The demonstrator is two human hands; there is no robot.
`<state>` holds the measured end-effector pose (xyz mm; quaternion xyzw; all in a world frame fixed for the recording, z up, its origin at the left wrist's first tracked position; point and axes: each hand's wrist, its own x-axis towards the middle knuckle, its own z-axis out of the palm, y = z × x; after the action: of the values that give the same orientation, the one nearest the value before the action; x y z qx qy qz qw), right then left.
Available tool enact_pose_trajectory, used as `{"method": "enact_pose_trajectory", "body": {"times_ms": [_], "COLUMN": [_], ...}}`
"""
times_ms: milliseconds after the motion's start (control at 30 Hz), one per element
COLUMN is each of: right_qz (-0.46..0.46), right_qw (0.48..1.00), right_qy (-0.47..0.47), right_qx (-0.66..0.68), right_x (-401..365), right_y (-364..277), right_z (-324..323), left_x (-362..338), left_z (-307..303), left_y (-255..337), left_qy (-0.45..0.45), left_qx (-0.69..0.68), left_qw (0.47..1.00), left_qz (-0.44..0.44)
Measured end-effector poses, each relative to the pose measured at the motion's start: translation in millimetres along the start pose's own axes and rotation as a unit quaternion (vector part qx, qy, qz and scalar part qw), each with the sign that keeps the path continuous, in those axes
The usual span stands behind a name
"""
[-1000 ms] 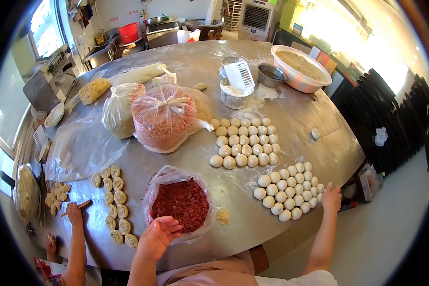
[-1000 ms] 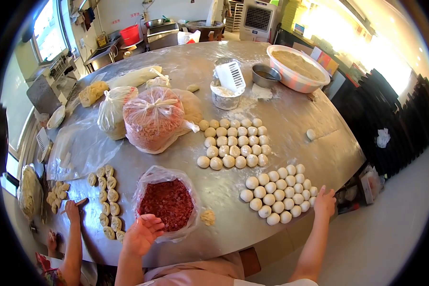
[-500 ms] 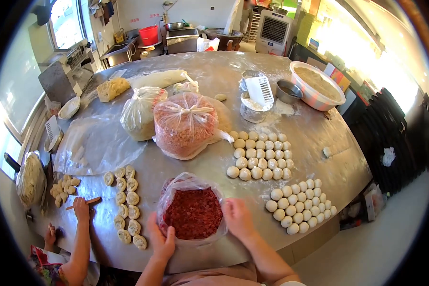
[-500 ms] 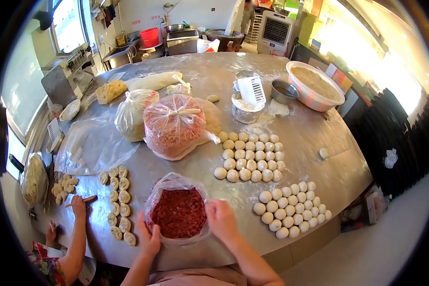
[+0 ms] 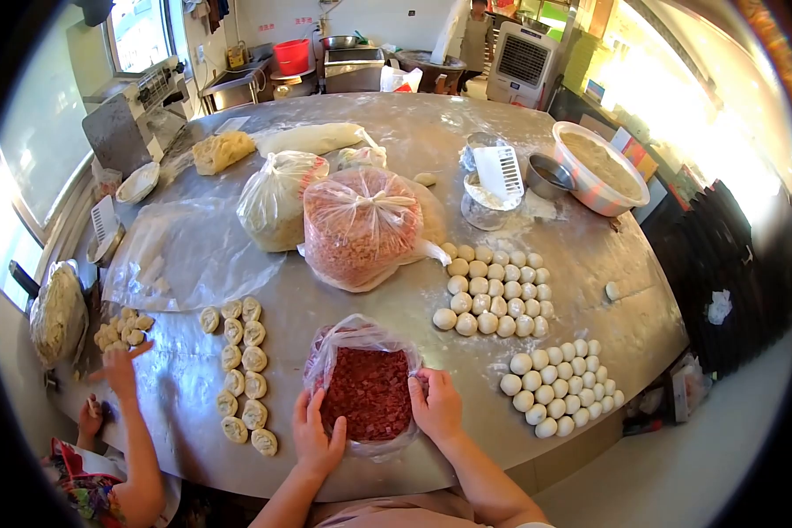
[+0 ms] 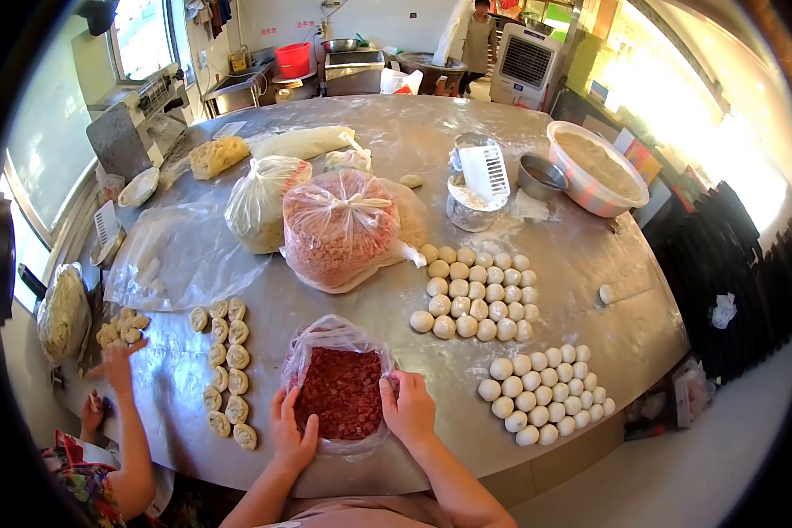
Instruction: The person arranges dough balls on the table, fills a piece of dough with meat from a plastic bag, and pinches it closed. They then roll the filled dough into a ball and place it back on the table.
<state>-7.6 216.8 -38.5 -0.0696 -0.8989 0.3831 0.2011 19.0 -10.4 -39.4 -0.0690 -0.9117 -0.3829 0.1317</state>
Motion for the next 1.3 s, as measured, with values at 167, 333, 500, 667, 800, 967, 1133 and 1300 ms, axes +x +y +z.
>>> {"method": "enact_pose_trajectory", "body": {"times_ms": [167,333,500,667,800,967,1133,1300], "right_qz": [-0.021,-0.026,-0.023,-0.015,-0.032,-0.033,-0.03,-0.031], "right_qw": [1.0,1.0,1.0,1.0,0.999,0.999,0.999,0.999], "right_qy": [0.013,0.008,0.012,0.009,0.024,0.028,0.026,0.023], "right_qx": [-0.009,-0.003,-0.005,-0.005,-0.009,-0.003,0.004,0.0], "right_x": [-0.4,0.3,0.6,1.2,1.6,0.7,0.8,0.7], "right_y": [-1.8,-2.6,-3.2,-3.1,-1.4,1.9,1.8,2.3], "right_z": [-1.5,-4.8,-3.9,-4.4,-3.2,-1.5,-2.0,-1.7], "left_x": [1.4,2.7,2.5,2.1,1.7,0.4,2.0,1.7], "left_z": [-1.4,-1.3,0.4,2.7,1.9,6.1,4.3,4.1], "left_y": [5.6,7.6,4.1,3.5,5.3,-0.1,4.9,5.2], "left_qy": [0.002,0.0,0.002,-0.003,-0.011,-0.011,-0.012,-0.016], "left_qx": [-0.01,-0.01,-0.001,-0.009,-0.016,-0.011,-0.006,-0.013], "left_qw": [1.0,1.0,1.0,1.0,1.0,1.0,1.0,1.0], "left_qz": [0.003,0.005,0.013,0.0,-0.015,-0.013,-0.007,-0.013]}}
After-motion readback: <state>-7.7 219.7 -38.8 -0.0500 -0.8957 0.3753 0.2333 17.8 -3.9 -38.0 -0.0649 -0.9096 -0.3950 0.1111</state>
